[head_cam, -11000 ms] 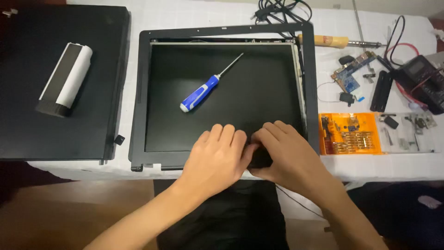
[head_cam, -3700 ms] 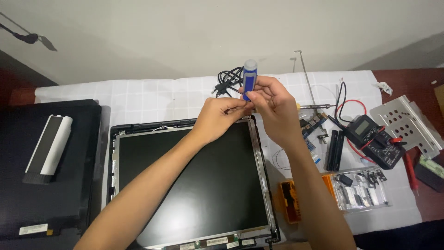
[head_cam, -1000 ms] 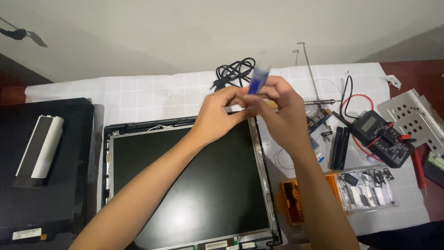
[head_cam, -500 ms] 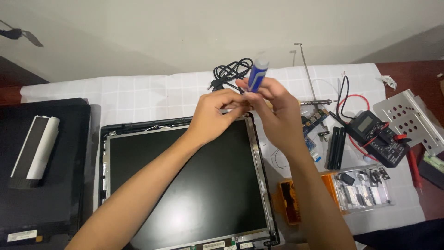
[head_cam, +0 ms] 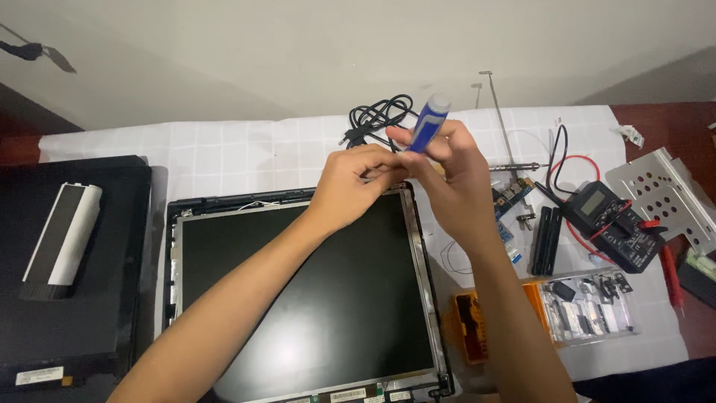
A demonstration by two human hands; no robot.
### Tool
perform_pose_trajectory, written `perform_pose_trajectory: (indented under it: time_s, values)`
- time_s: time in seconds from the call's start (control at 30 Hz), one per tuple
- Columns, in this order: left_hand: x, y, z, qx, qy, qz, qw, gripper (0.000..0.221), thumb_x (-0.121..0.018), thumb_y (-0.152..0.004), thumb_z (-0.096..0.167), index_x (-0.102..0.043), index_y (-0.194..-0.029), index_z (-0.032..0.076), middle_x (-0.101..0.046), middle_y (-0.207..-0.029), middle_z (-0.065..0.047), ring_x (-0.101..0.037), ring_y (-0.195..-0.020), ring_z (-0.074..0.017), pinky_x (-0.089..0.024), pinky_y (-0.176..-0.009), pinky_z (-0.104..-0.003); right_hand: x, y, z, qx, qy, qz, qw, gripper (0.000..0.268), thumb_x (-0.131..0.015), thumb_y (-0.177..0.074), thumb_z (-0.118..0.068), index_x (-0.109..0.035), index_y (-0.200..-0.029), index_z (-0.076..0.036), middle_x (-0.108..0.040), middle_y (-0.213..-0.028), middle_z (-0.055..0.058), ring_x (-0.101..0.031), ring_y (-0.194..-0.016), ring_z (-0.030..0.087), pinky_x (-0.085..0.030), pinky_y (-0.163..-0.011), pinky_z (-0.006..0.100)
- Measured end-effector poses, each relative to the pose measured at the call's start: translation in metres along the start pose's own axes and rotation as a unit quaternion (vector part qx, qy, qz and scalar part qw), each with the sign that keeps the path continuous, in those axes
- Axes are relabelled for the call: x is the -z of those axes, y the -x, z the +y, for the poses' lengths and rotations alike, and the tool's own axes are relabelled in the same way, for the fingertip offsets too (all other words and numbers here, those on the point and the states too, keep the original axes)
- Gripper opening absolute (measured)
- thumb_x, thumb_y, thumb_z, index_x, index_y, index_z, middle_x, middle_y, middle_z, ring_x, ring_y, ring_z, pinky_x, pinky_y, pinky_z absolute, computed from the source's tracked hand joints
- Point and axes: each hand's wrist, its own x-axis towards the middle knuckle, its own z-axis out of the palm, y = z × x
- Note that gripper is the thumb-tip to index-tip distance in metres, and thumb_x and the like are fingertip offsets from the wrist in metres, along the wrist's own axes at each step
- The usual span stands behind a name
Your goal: Disassembling a computer monitor to remove the LCD panel using a screwdriver for prying
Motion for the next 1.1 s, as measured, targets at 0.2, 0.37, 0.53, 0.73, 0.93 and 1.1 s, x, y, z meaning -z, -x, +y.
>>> perform_pose_trajectory:
  time_s: [0.2, 0.37, 0.53, 0.73, 0.93, 1.1]
  values:
    - [0.003, -0.001, 0.009, 0.059, 0.020, 0.024, 0.998, 0.008, -0.082, -0.087, 0.009, -0.077, -0.094, 0.010, -0.074, -0.073, -0.003, -0.066, -0.069, -0.0059, -0.056, -0.068, -0.024, 0.021, -0.005, 0.010, -0.126, 0.136, -0.012, 0.983, 0.030, -0.044, -0.113, -0.019, -0.062, -0.122, 0.003, -0.072, -0.107, 0.019, -0.069, -0.098, 0.030, -0.059, -0.086, 0.043]
    - [0.001, -0.002, 0.008, 0.075, 0.029, 0.028, 0.996, 0.010, -0.085, -0.085, 0.012, -0.076, -0.090, 0.009, -0.074, -0.072, -0.005, -0.067, -0.068, -0.0055, -0.057, -0.065, -0.023, 0.013, -0.001, 0.000, -0.184, 0.277, -0.130, 0.934, 0.021, -0.070, -0.092, -0.011, -0.073, -0.110, 0.000, -0.072, -0.096, 0.019, -0.071, -0.094, 0.036, -0.060, -0.080, 0.044]
    - [-0.001, 0.000, 0.013, 0.084, 0.020, 0.033, 0.996, 0.016, -0.087, -0.082, 0.014, -0.073, -0.085, 0.009, -0.072, -0.068, -0.004, -0.070, -0.066, -0.0078, -0.058, -0.061, -0.024, 0.009, 0.005, 0.020, -0.145, 0.317, -0.110, 0.931, 0.018, -0.078, -0.082, -0.011, -0.076, -0.099, -0.003, -0.072, -0.085, 0.016, -0.073, -0.086, 0.036, -0.061, -0.074, 0.043]
    - [-0.001, 0.001, 0.007, 0.060, 0.000, 0.061, 0.996, 0.021, -0.089, -0.082, 0.018, -0.070, -0.081, 0.008, -0.070, -0.064, -0.006, -0.069, -0.062, -0.0112, -0.058, -0.060, -0.026, 0.007, -0.003, 0.008, -0.176, 0.296, -0.093, 0.934, 0.011, -0.081, -0.081, -0.009, -0.080, -0.092, -0.009, -0.075, -0.082, 0.011, -0.074, -0.084, 0.031, -0.061, -0.071, 0.041]
    - [0.003, 0.000, -0.002, 0.042, -0.023, 0.107, 0.993, 0.022, -0.090, -0.083, 0.024, -0.070, -0.082, 0.013, -0.067, -0.061, -0.001, -0.067, -0.059, -0.0077, -0.058, -0.058, -0.022, 0.013, 0.000, 0.024, -0.176, 0.270, -0.102, 0.941, 0.010, -0.082, -0.082, -0.008, -0.082, -0.091, -0.013, -0.078, -0.084, 0.008, -0.075, -0.085, 0.027, -0.060, -0.071, 0.036]
    - [0.006, -0.002, -0.002, 0.053, 0.008, 0.141, 0.989, 0.018, -0.087, -0.084, 0.019, -0.071, -0.082, 0.010, -0.062, -0.053, -0.001, -0.054, -0.050, -0.0053, -0.050, -0.050, -0.022, 0.016, 0.004, 0.034, -0.180, 0.252, -0.099, 0.946, 0.012, -0.081, -0.081, -0.008, -0.083, -0.087, -0.018, -0.078, -0.080, 0.003, -0.075, -0.079, 0.023, -0.059, -0.075, 0.035]
